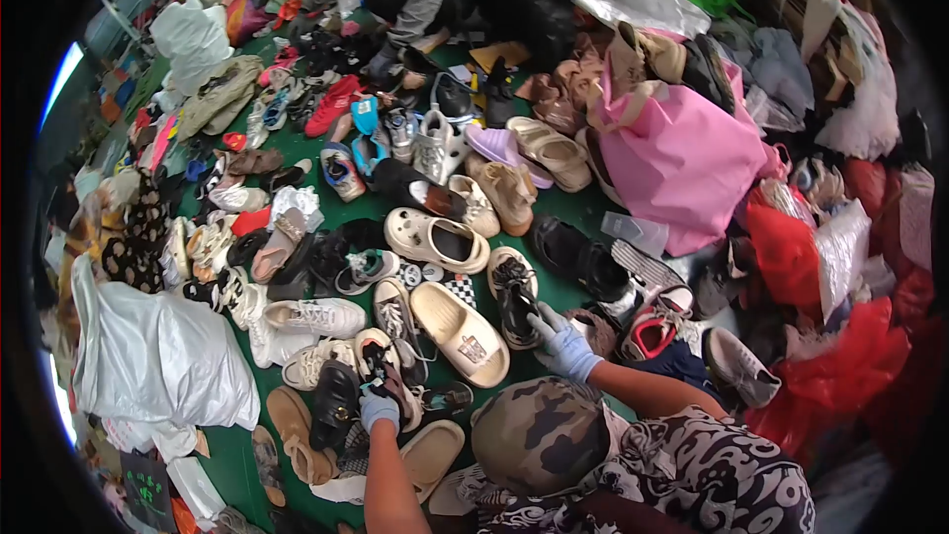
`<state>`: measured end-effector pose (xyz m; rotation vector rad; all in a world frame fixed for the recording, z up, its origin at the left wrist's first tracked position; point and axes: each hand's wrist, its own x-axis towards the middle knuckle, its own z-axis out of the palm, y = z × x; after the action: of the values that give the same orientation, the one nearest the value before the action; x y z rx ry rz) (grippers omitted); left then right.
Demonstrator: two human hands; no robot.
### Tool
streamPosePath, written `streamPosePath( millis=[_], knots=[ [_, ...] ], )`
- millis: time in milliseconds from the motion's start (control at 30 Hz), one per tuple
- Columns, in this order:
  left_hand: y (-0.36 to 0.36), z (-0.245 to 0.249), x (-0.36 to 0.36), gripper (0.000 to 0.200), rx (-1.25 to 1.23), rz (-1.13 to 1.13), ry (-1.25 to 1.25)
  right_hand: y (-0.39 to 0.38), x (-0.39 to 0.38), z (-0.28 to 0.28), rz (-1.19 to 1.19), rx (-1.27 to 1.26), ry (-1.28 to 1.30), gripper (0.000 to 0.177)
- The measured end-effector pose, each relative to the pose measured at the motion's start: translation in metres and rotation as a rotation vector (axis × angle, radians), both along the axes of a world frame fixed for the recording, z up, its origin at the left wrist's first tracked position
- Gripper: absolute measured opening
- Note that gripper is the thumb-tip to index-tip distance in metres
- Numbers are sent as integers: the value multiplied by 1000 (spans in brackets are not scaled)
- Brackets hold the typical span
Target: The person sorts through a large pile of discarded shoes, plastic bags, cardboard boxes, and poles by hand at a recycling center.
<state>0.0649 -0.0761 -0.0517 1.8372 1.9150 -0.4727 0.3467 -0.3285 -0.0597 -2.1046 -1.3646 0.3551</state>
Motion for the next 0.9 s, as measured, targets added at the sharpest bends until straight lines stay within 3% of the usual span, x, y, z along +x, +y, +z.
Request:
streamPosePath(
  millis=[133, 267, 467, 600, 667, 800, 900],
  knots=[
    [11, -32, -14, 51, 27, -52, 61, -41, -2, 5, 42, 14, -119, 73],
    [12, -35, -17, 51, 66, -81, 51, -88, -2, -1, 74, -177, -159, 66],
    [20, -47, -24, 55, -26, -28, -1, -153, -12, -22, 172, -374, -3, 53],
    [15, -35, -14, 55, -4, -23, 43, -158, -16, -17, 168, -304, 24, 52],
    [18, -40, -21, 53, -16, -59, -4, -138, -9, -2, 207, -139, -66, 51],
    [9, -25, -11, 45, 33, -39, 53, -85, 38, 33, -35, 51, -268, 47],
    [6, -27, -11, 43, 67, -37, 58, -65, 81, 35, -422, -6, -407, 51]
  ],
)
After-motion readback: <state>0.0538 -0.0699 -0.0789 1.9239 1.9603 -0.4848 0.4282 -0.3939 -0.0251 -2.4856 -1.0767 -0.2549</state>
